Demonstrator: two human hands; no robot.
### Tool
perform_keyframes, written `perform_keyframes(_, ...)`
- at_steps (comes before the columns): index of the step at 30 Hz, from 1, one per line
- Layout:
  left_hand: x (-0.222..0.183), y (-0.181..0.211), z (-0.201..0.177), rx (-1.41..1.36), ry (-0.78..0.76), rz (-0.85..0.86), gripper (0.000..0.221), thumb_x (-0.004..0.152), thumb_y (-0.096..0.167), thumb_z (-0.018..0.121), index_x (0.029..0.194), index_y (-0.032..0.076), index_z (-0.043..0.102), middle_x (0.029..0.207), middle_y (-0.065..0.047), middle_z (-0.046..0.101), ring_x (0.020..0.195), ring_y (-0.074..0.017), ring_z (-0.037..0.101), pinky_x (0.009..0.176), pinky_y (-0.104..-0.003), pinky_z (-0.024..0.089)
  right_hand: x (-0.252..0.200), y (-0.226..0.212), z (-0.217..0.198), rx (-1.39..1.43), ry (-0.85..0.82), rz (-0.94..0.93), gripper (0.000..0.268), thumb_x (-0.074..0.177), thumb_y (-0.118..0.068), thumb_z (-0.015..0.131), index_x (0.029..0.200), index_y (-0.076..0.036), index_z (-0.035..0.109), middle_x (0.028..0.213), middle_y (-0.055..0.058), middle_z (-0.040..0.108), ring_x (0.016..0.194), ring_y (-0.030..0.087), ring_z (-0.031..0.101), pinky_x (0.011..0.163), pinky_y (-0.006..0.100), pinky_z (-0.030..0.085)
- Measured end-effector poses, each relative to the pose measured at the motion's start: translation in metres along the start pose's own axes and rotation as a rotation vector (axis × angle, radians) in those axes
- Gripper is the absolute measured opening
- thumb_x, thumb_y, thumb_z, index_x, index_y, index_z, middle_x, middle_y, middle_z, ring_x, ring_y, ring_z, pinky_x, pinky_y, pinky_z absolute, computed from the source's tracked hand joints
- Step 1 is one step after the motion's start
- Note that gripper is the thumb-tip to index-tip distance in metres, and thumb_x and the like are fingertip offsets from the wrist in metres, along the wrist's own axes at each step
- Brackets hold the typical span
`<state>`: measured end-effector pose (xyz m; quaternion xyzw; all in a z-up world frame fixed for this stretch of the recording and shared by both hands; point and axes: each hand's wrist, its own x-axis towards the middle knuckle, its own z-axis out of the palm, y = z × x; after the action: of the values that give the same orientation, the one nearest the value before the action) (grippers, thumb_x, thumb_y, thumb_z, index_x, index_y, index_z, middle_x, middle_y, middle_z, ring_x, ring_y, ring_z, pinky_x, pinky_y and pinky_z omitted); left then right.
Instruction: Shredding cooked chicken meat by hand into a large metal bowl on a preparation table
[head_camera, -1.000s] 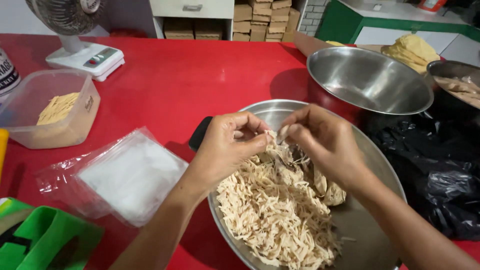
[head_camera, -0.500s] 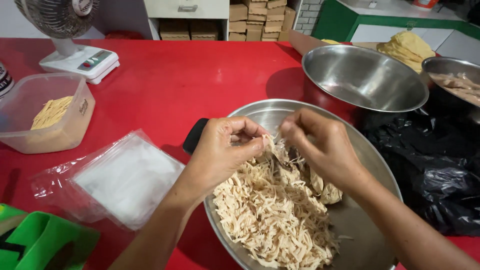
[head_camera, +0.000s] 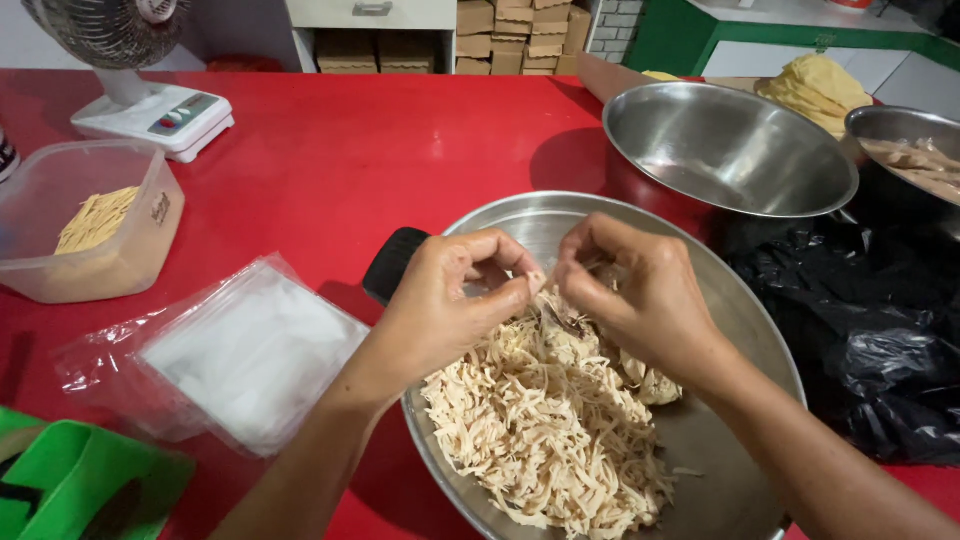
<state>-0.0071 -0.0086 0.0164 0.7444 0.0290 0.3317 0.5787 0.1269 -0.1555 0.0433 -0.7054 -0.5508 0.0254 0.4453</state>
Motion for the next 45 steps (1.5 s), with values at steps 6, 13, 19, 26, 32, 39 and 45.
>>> perform_keyframes(6,-0.007,0.009,0.001,0.010,0.041,-0.027,0.011,0.083,0.002,0.072,0.093,0.000,0.079,0.074,-0.009,0.076,0.062,-0.0101,0.071,0.058,-0.022,0.059,0.008,0.019,0.000,0.093,0.084,0.021,0.012,0.090,-0.012,0.068,0.099,-0.006,0.072,0.076,0.009,0.073,0.069,0.018,0.068,0.071,0.031,0.056)
perform_keyframes(13,-0.012,0.025,0.004,0.211,0.065,0.011,0.010,0.086,0.005,0.070,0.091,0.004,0.079,0.069,-0.009,0.076,0.061,-0.0130,0.075,0.057,-0.026,0.059,-0.001,-0.010,0.003,0.122,-0.032,-0.041,0.018,0.086,-0.012,0.078,0.100,-0.001,0.075,0.079,0.016,0.078,0.072,0.025,0.075,0.071,0.038,0.061)
perform_keyframes(19,-0.013,0.026,0.004,0.454,-0.058,0.043,0.014,0.093,0.010,0.065,0.091,0.003,0.076,0.068,-0.016,0.075,0.062,-0.0306,0.076,0.055,-0.038,0.055,-0.002,0.010,0.001,-0.101,0.028,-0.023,0.015,0.086,-0.011,0.076,0.100,-0.005,0.074,0.079,0.015,0.077,0.072,0.032,0.075,0.070,0.042,0.059)
perform_keyframes(26,-0.012,0.027,0.007,0.663,-0.096,-0.179,0.032,0.097,0.035,0.066,0.071,0.016,0.065,0.064,0.001,0.064,0.060,-0.0167,0.056,0.062,-0.039,0.042,0.003,0.007,0.000,-0.237,-0.555,0.271,0.034,0.086,-0.034,0.064,0.115,-0.016,0.068,0.108,0.001,0.079,0.084,0.015,0.075,0.072,0.031,0.062)
perform_keyframes(32,-0.007,0.009,0.000,0.721,-0.099,-0.099,0.023,0.101,0.019,0.056,0.081,0.009,0.061,0.069,-0.007,0.068,0.063,-0.0291,0.062,0.064,-0.046,0.043,-0.018,-0.008,0.024,-0.519,-1.138,0.184,0.097,0.074,-0.049,0.088,0.156,-0.043,0.036,0.155,-0.004,0.031,0.143,0.031,0.017,0.114,0.056,0.024)
perform_keyframes(39,-0.008,0.012,-0.002,0.617,-0.078,-0.112,0.035,0.104,0.028,0.059,0.074,0.012,0.055,0.063,0.001,0.055,0.058,-0.0161,0.046,0.061,-0.040,0.038,-0.003,-0.002,0.025,-0.738,-1.091,0.271,0.064,0.082,-0.034,0.078,0.141,-0.043,0.056,0.102,-0.004,0.080,0.094,0.016,0.075,0.080,0.034,0.058)
perform_keyframes(45,-0.003,0.009,-0.009,0.448,0.030,-0.233,0.044,0.106,0.045,0.038,0.081,0.012,0.051,0.064,0.000,0.049,0.061,-0.0169,0.047,0.063,-0.040,0.037,0.018,-0.028,-0.013,-0.375,-0.416,0.560,0.085,0.081,-0.057,0.055,0.156,-0.018,0.047,0.097,0.013,0.085,0.068,0.024,0.079,0.069,0.037,0.064)
